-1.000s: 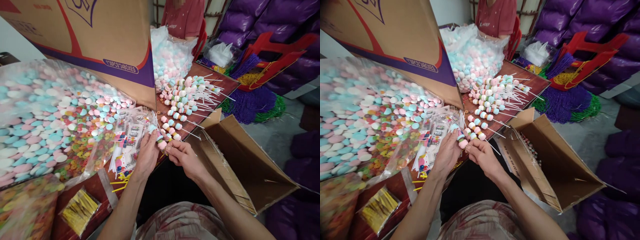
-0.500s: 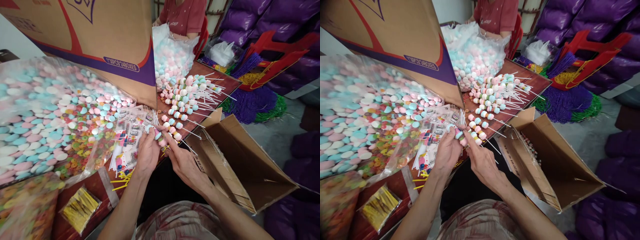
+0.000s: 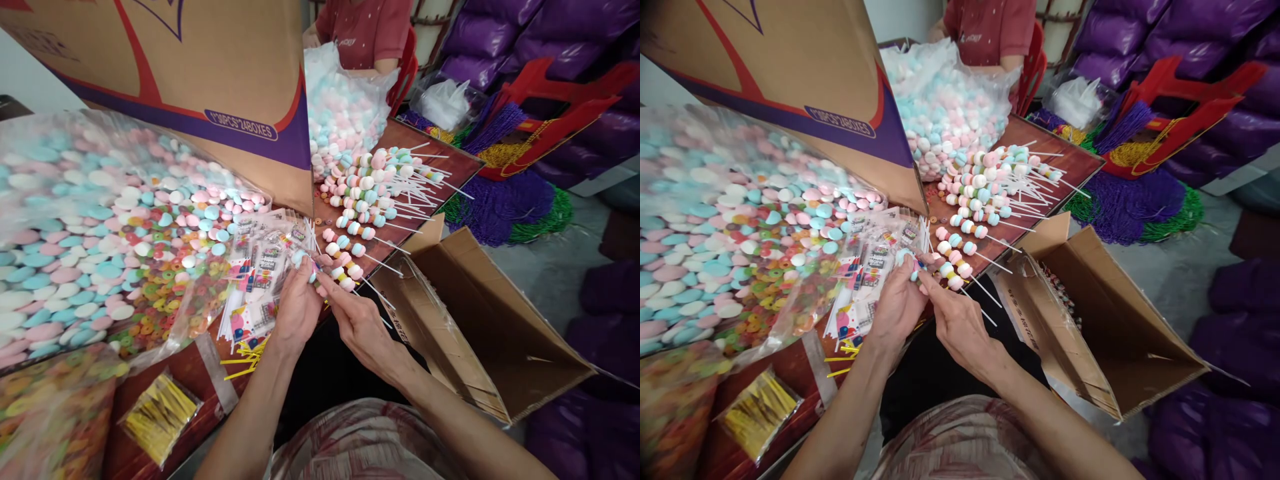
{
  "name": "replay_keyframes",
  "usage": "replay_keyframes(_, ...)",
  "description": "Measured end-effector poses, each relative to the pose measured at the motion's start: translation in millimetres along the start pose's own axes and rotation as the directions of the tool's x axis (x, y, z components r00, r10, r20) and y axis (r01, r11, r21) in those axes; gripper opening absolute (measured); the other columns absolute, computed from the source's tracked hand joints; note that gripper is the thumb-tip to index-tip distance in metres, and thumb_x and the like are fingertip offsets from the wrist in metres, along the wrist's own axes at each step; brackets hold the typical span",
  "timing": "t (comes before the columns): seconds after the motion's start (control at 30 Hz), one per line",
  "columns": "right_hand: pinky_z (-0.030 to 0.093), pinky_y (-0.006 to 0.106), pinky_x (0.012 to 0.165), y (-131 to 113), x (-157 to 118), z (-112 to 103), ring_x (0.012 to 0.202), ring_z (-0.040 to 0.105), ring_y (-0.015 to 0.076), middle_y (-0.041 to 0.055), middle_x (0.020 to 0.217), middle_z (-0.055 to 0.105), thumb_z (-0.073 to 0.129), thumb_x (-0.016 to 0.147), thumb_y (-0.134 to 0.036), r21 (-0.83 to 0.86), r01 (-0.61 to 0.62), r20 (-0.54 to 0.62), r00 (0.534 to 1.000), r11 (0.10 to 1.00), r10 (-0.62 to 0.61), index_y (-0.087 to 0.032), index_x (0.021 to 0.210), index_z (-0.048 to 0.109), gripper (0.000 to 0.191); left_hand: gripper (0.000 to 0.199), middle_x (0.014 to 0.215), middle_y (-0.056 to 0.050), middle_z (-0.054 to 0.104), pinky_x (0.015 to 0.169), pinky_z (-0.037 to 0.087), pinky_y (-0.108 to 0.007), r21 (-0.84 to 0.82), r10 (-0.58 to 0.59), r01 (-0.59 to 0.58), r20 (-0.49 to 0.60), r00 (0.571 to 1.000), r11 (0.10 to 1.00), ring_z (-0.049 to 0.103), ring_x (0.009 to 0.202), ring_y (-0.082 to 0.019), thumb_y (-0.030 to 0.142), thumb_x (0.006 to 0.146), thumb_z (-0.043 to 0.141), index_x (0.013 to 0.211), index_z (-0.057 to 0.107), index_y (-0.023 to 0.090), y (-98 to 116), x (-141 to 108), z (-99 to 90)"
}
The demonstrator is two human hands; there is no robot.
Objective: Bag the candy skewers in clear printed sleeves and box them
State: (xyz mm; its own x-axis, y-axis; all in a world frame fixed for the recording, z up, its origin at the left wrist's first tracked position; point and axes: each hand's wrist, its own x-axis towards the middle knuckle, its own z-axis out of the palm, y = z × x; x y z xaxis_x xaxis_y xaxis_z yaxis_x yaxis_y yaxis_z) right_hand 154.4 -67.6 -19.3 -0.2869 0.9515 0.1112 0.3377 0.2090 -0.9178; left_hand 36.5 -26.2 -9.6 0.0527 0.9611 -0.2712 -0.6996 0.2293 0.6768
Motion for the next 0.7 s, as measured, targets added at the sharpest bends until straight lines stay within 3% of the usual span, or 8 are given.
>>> replay_keyframes(0.1,0.051,0.036,0.091,0,5,-2,0.102,0.065,0.0205,0.0056,0.121,0.068,0.041,0.100,-0.025,0.125,-0.057,-0.001,0.998,0.991,0.057,-0.030,0.144,0.051,0.046,0.016,0.084,-0.004,0.068,0.080,0.052,-0.026,-0.009,-0.005,0.005,0.032,0.999,1.000,0.067,0.088,-0.016,0.030,0.083,0.072,0.083,0.068,0.015,1,0,1.2)
replay_keyframes(0.23,0.053,0.030,0.070,1,4,2,0.072,0.062,0.0152,0.0041,0.098,0.072,0.043,0.101,-0.030,0.189,-0.128,-0.053,0.989,0.974,0.141,-0.028,0.145,0.051,0.045,0.015,0.084,-0.004,0.068,0.087,0.052,-0.029,-0.020,-0.032,0.032,0.029,0.999,0.999,0.067,0.088,-0.017,0.028,0.081,0.074,0.084,0.069,0.014,2,1,4.3)
replay_keyframes(0.3,0.054,0.032,0.075,2,0,5,0.076,0.063,0.0164,0.0054,0.099,0.073,0.045,0.100,-0.027,0.116,-0.073,-0.124,0.988,0.990,0.088,-0.026,0.145,0.051,0.045,0.015,0.085,-0.005,0.069,0.083,0.052,-0.028,-0.024,-0.034,0.035,0.025,0.999,0.999,0.067,0.086,-0.017,0.029,0.082,0.073,0.084,0.069,0.014,2,2,5.7)
replay_keyframes(0.4,0.053,0.036,0.092,7,-6,8,0.097,0.067,0.0204,0.0077,0.117,0.071,0.047,0.098,-0.021,0.012,0.049,-0.225,0.973,0.999,-0.046,-0.026,0.139,0.058,0.043,0.013,0.085,-0.005,0.070,0.071,0.050,-0.023,-0.034,-0.025,0.025,0.004,1.000,0.999,0.067,0.081,-0.015,0.027,0.083,0.071,0.082,0.068,0.014,4,3,6.1)
replay_keyframes(0.5,0.049,0.038,0.101,10,-8,9,0.111,0.065,0.0219,0.0064,0.125,0.069,0.048,0.097,-0.019,0.020,0.095,-0.250,0.964,0.995,-0.087,-0.028,0.135,0.062,0.041,0.013,0.083,-0.004,0.068,0.062,0.047,-0.021,-0.038,-0.043,0.043,0.002,0.999,0.998,0.063,0.071,-0.012,0.026,0.083,0.071,0.082,0.067,0.014,5,2,4.1)
replay_keyframes(0.6,0.053,0.038,0.092,8,-5,12,0.105,0.066,0.0225,0.0061,0.118,0.071,0.049,0.097,-0.023,0.151,0.032,-0.230,0.973,0.988,0.004,-0.028,0.132,0.064,0.039,0.014,0.078,-0.002,0.066,0.069,0.050,-0.023,-0.025,-0.059,0.059,0.014,0.998,0.998,0.065,0.076,-0.014,0.027,0.080,0.073,0.084,0.068,0.014,5,0,1.0)
replay_keyframes(0.7,0.053,0.031,0.068,2,1,15,0.081,0.063,0.0200,0.0063,0.098,0.072,0.052,0.095,-0.030,0.362,-0.093,-0.158,0.975,0.927,0.159,-0.028,0.130,0.067,0.037,0.017,0.076,-0.002,0.065,0.082,0.053,-0.029,-0.022,-0.100,0.101,0.023,0.995,0.995,0.068,0.084,-0.018,0.028,0.078,0.075,0.084,0.067,0.015,5,0,-1.1)
